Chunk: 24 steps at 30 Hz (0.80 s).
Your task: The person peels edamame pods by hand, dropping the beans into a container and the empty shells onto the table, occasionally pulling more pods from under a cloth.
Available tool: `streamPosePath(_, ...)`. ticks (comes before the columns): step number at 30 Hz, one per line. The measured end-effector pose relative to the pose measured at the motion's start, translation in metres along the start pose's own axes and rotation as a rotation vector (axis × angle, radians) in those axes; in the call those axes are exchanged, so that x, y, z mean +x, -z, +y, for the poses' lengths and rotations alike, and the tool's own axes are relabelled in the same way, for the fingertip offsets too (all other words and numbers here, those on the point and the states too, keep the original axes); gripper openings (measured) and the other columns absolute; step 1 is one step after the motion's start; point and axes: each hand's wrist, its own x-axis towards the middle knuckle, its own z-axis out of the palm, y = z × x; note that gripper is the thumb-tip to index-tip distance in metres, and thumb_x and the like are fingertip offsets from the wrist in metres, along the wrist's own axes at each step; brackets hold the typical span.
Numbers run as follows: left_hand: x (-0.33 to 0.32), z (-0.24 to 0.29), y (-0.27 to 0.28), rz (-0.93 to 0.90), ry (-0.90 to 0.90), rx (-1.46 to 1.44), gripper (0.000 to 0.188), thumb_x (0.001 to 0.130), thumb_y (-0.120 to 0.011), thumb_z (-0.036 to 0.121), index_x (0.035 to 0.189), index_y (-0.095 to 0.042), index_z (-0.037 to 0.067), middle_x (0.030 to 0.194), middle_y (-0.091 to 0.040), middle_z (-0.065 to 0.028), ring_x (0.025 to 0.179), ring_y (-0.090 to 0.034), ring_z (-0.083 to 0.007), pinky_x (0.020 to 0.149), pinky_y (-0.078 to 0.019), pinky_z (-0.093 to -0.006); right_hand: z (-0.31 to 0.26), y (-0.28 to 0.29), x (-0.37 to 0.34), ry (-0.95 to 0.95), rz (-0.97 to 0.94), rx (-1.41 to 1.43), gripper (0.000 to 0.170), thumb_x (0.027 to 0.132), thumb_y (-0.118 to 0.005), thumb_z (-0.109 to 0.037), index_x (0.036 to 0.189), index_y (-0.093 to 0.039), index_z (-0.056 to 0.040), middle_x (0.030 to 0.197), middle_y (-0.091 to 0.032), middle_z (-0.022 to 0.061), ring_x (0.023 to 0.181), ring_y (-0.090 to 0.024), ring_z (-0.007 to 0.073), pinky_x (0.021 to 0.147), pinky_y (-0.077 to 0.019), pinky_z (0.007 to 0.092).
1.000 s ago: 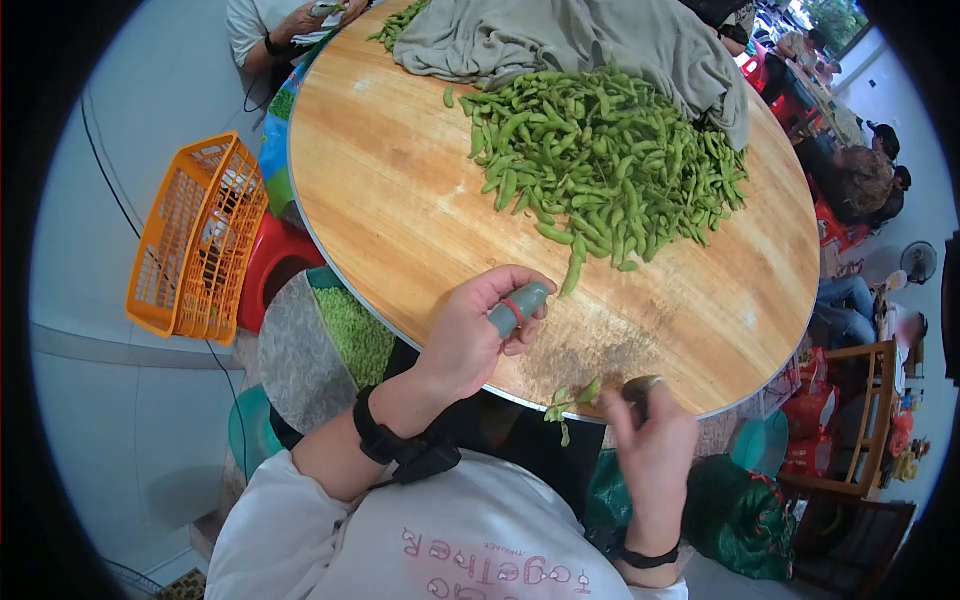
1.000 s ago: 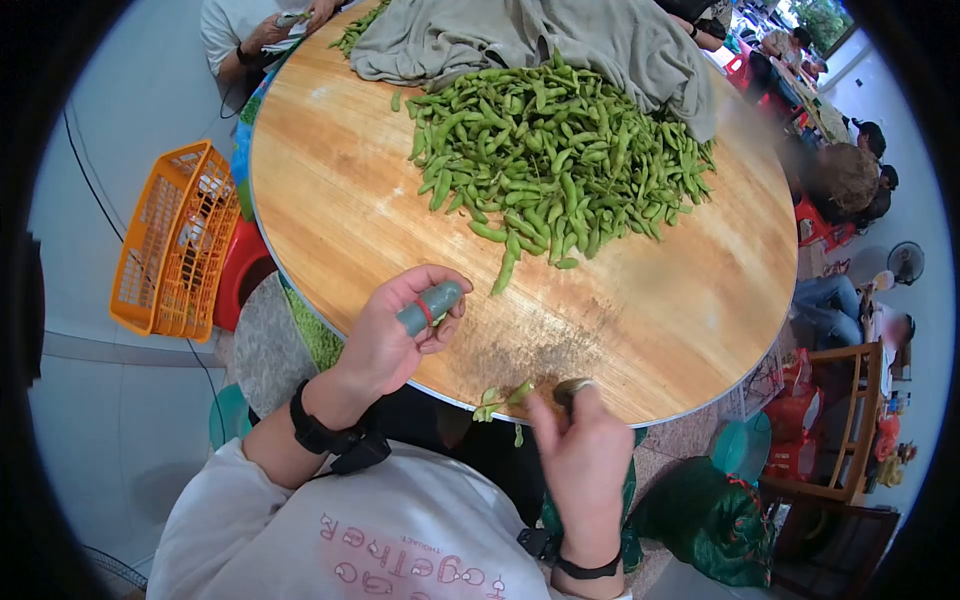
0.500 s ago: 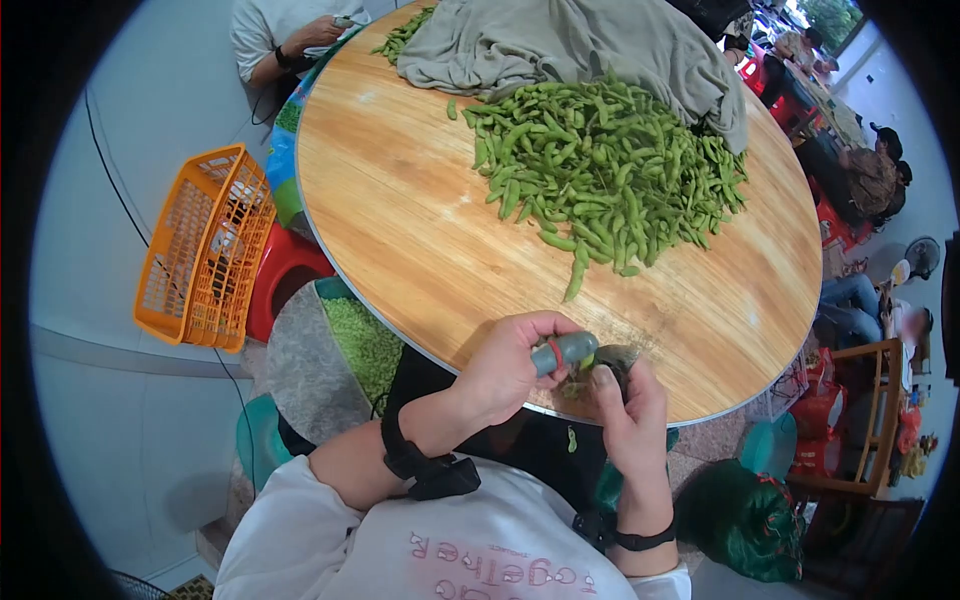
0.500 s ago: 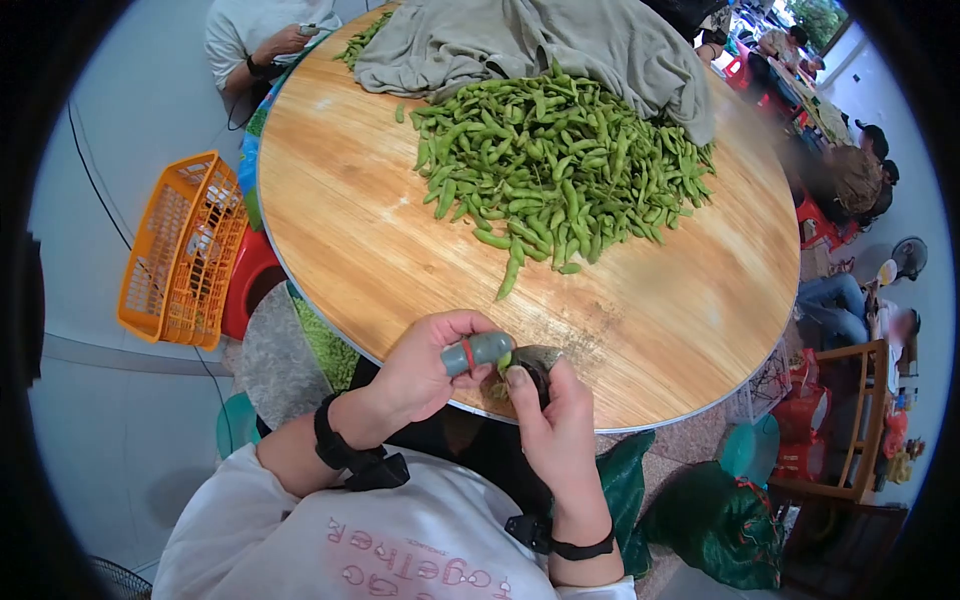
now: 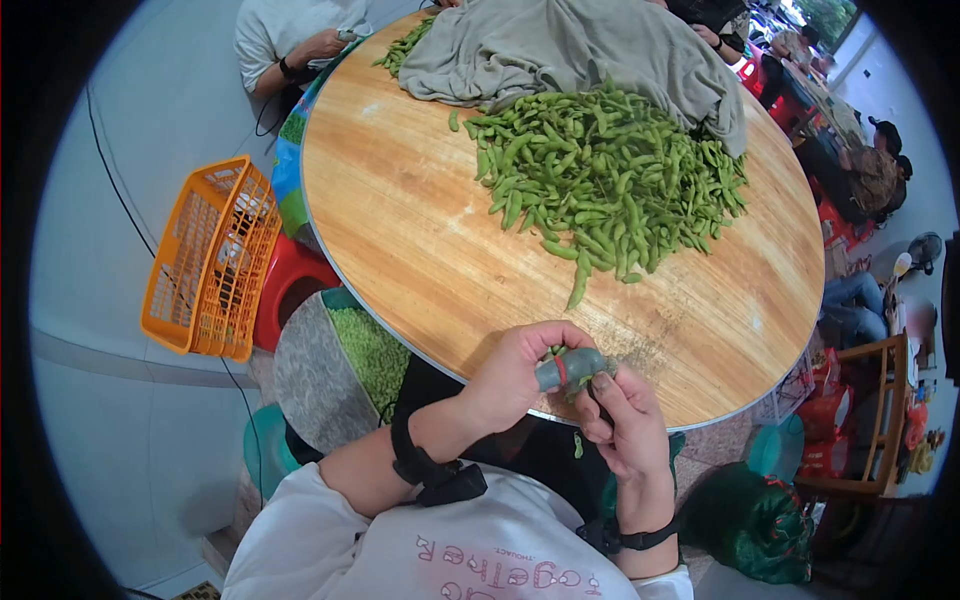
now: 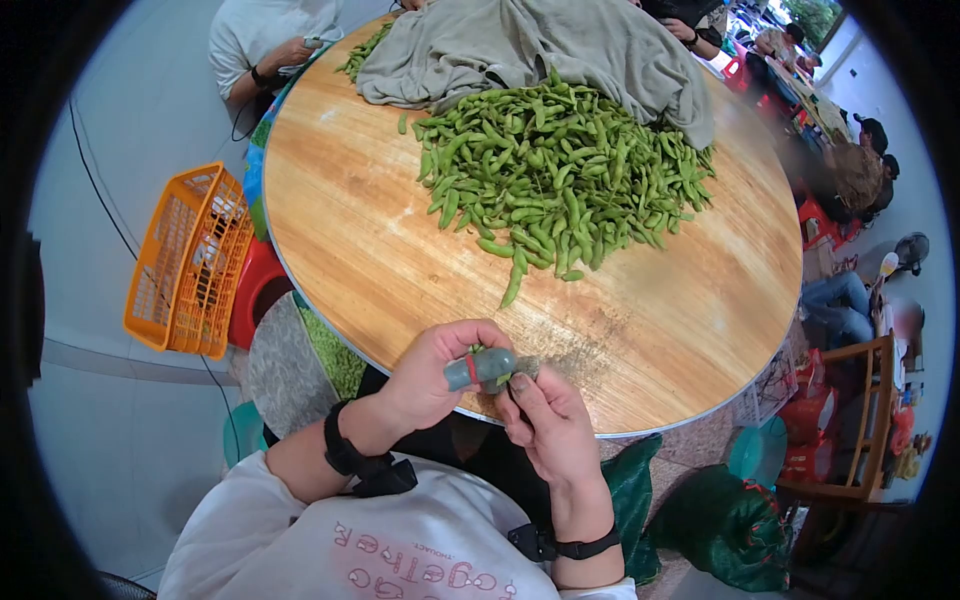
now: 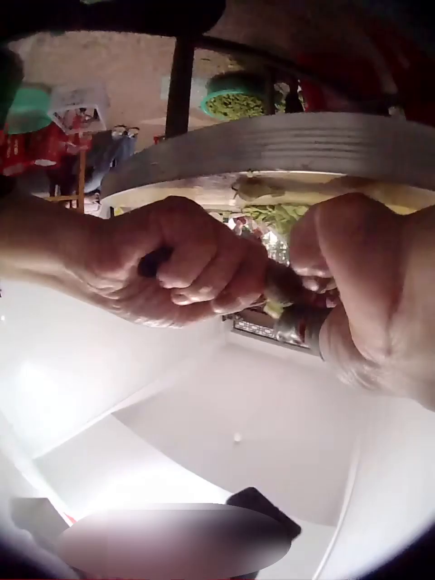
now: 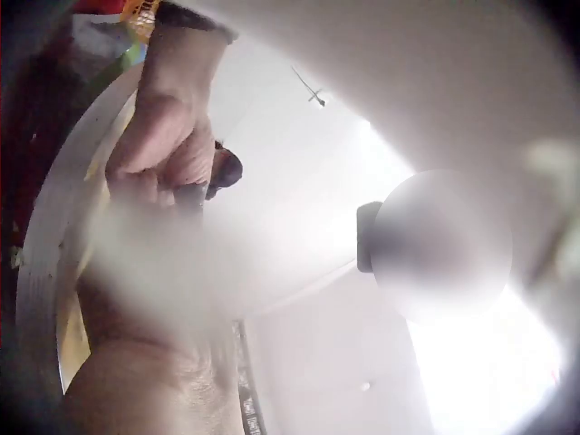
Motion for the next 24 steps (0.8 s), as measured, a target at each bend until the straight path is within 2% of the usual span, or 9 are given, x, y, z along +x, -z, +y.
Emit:
streamPosePath(5, 0.001, 0.004, 0.001, -0.164, 0.135, -0.295, 0.019, 0.078, -0.064, 0.004, 0.096, -0.058, 0.003, 0.078, -0.056, 0.0031, 0.07, -0.049, -0.0025, 0.062, -0.042, -0.0185, -0.003, 0.003, -0.003, -0.149, -0.087, 0.245, 0.015, 0.093, -0.044, -0.014, 0.086, -0.051, -0.0035, 0.062, -0.045, -0.0031, 0.047, -0.034, 0.0032, 0.041, -0.0255, 0.017)
streamPosePath(7, 0.005, 0.0, -0.002, -0.046, -0.116, 0.217, 0.012, 0.081, -0.062, 0.004, 0.091, -0.056, 0.003, 0.081, -0.054, 0.001, 0.072, -0.052, -0.0048, 0.062, -0.0432, -0.019, 0.006, 0.005, 0.004, 0.06, 0.03, -0.17, 0.014, 0.093, -0.046, -0.015, 0.087, -0.051, -0.0039, 0.061, -0.045, -0.0035, 0.046, -0.032, 0.0034, 0.04, -0.0253, 0.017)
streamPosePath(10, 0.008, -0.004, 0.0, 0.031, -0.099, 0.28, 0.013, 0.082, -0.06, 0.002, 0.094, -0.056, 0.003, 0.079, -0.053, 0.0021, 0.069, -0.051, -0.004, 0.06, -0.0425, -0.0174, 0.011, 0.006, 0.013, 0.312, 0.108, -0.551, 0.013, 0.092, -0.048, -0.017, 0.087, -0.052, -0.005, 0.06, -0.045, -0.004, 0.046, -0.032, 0.0024, 0.041, -0.024, 0.0168)
streamPosePath(11, 0.007, -0.001, -0.001, 0.021, -0.092, 0.283, 0.013, 0.082, -0.06, 0.002, 0.094, -0.056, 0.003, 0.079, -0.053, 0.0021, 0.069, -0.051, -0.004, 0.06, -0.0425, -0.0174, 0.008, 0.005, 0.013, 0.313, 0.119, -0.545, 0.013, 0.092, -0.048, -0.017, 0.087, -0.052, -0.005, 0.06, -0.045, -0.004, 0.046, -0.032, 0.0024, 0.041, -0.024, 0.0168)
streamPosePath(13, 0.006, 0.01, -0.007, 0.089, -0.103, 0.258, 0.017, 0.081, -0.058, -0.001, 0.097, -0.055, 0.003, 0.077, -0.053, 0.0029, 0.066, -0.051, -0.0033, 0.059, -0.042, -0.0167, -0.008, -0.001, 0.015, -0.001, 0.065, 0.051, 0.016, 0.091, -0.049, -0.018, 0.082, -0.053, -0.0061, 0.059, -0.044, -0.0046, 0.047, -0.033, 0.0014, 0.042, -0.0235, 0.0172)
streamPosePath(15, 0.007, 0.012, -0.004, 0.089, -0.125, 0.274, 0.018, 0.081, -0.056, -0.001, 0.098, -0.055, 0.003, 0.077, -0.053, 0.0026, 0.066, -0.05, -0.0032, 0.057, -0.041, -0.0163, -0.016, 0.003, 0.023, -0.024, 0.069, 0.05, 0.017, 0.091, -0.05, -0.02, 0.081, -0.054, -0.0065, 0.057, -0.044, -0.0049, 0.047, -0.033, 0.0018, 0.042, -0.0241, 0.0182)
streamPosePath(17, 0.008, 0.012, 0.001, 0.089, -0.149, 0.293, 0.019, 0.081, -0.054, -0.001, 0.1, -0.054, 0.003, 0.077, -0.053, 0.0023, 0.065, -0.05, -0.0031, 0.056, -0.04, -0.0159, -0.024, 0.02, 0.038, 0.005, -0.011, -0.353, 0.017, 0.091, -0.05, -0.022, 0.087, -0.053, -0.0059, 0.057, -0.045, -0.0056, 0.047, -0.036, 0.0029, 0.042, -0.027, 0.0181)
streamPosePath(21, 0.015, 0.008, 0.017, 0.05, 0.013, -0.278, 0.017, 0.083, -0.05, 0.005, 0.1, -0.053, 0.003, 0.077, -0.054, -0.0026, 0.066, -0.051, -0.0094, 0.053, -0.0361, -0.0162, -0.046, 0.029, 0.075, 0.606, 0.495, -1.448, 0.017, 0.085, -0.056, -0.019, 0.084, -0.054, -0.002, 0.06, -0.058, 0.0119, 0.056, -0.058, 0.0285, 0.051, -0.0436, 0.0381)
streamPosePath(24, 0.013, 0.017, 0.014, -0.001, 0.087, -0.439, 0.016, 0.084, -0.049, 0.006, 0.099, -0.053, 0.003, 0.08, -0.055, -0.0058, 0.068, -0.051, -0.0129, 0.054, -0.036, -0.0186, -0.051, 0.034, 0.083, 0.498, 0.444, -1.722, 0.014, 0.08, -0.058, -0.015, 0.078, -0.054, -0.0008, 0.065, -0.058, 0.0202, 0.065, -0.057, 0.0382, 0.057, -0.0443, 0.0449)
